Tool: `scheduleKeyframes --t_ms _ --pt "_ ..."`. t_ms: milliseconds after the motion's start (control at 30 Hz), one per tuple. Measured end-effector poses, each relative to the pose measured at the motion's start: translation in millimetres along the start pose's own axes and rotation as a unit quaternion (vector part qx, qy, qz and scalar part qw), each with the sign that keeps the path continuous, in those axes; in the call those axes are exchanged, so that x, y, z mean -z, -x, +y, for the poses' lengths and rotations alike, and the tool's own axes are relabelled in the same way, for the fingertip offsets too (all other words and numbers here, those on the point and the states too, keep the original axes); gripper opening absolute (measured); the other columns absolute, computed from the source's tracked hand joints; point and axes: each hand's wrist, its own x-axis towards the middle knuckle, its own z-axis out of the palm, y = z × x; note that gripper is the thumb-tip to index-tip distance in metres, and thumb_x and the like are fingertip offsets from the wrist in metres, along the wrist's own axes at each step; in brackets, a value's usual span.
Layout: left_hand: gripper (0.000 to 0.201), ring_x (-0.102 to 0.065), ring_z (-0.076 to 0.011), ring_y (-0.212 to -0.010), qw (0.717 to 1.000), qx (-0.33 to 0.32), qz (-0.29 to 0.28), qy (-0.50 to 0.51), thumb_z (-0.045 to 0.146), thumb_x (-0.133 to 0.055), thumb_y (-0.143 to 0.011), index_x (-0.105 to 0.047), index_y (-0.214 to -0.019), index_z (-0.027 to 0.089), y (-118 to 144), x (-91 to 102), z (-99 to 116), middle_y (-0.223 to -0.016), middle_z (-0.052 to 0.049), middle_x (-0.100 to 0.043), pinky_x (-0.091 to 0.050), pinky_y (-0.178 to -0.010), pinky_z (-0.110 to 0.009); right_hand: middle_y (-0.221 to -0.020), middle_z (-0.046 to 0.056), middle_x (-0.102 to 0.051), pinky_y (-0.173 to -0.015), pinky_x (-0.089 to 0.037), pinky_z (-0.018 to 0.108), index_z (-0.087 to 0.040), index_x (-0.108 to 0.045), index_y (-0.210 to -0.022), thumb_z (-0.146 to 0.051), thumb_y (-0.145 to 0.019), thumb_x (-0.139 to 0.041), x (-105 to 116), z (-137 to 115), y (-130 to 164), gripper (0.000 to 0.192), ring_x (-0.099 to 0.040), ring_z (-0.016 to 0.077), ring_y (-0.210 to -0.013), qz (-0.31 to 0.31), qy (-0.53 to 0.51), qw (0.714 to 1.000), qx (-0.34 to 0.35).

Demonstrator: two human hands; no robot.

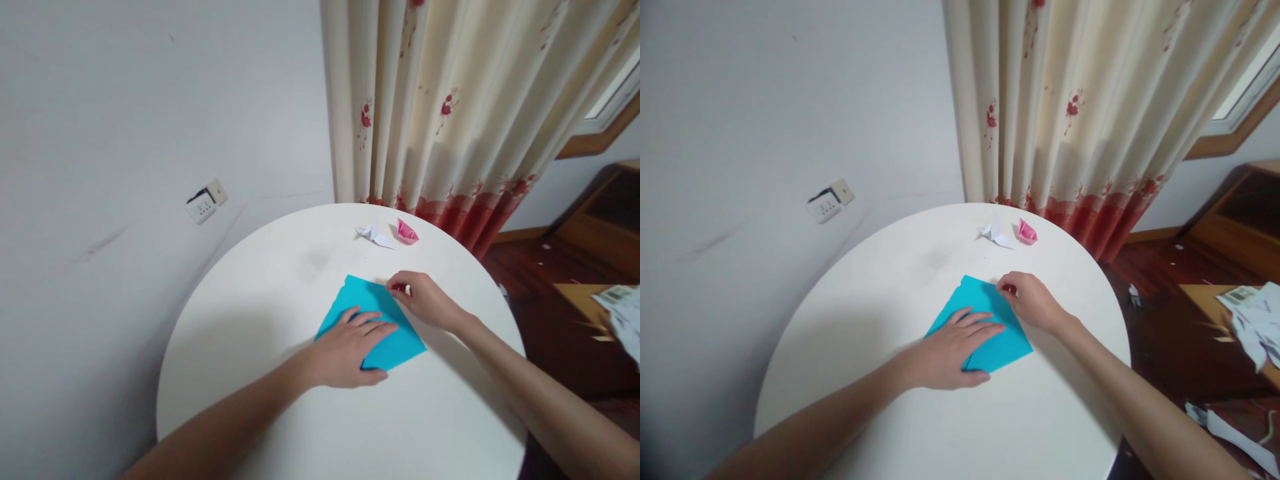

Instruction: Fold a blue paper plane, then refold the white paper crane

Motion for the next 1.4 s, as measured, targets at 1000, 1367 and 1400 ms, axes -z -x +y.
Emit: scheduleKeyframes --t_ms 1000,1367,1400 --pt "0.028 -0.053 -0.0278 -0.118 0.995 0.016 0.013 -0.095 0.043 -0.065 -0.086 -0.062 -0.104 0.022 2.3 -4.8 35.9 -0.12 -0.006 -0.062 -0.041 -0.102 -0.045 -0.107 0.009 -0.064 -0.078 -0.05 0.035 -0.023 -0.072 -0.105 -0.031 -0.097 -0.056 -23.1 -22.3 117.9 0.02 -0.057 0.0208 -0.092 -0.033 0.108 0.986 0.125" --pt "0.024 -0.052 -0.0286 -0.125 0.991 0.015 0.052 -0.124 0.037 -0.06 -0.088 -0.064 -0.103 0.019 4.7 -19.1 41.1 -0.12 -0.009 -0.065 -0.034 -0.113 -0.048 -0.089 0.009 -0.066 -0.066 -0.045 0.035 -0.015 -0.065 -0.088 -0.015 -0.097 -0.051 -10.7 -27.2 107.6 0.017 -0.058 0.0207 -0.08 -0.093 0.334 0.885 0.312" --pt "0.025 -0.053 -0.0287 -0.124 0.991 0.016 0.053 -0.119 0.038 -0.06 -0.088 -0.064 -0.103 0.019 4.5 -18.5 40.4 -0.121 -0.009 -0.065 -0.036 -0.111 -0.047 -0.087 0.008 -0.065 -0.064 -0.044 0.035 -0.015 -0.064 -0.086 -0.015 -0.097 -0.051 -8.6 -28.4 106.5 0.017 -0.057 0.0202 -0.078 -0.104 0.345 0.875 0.324"
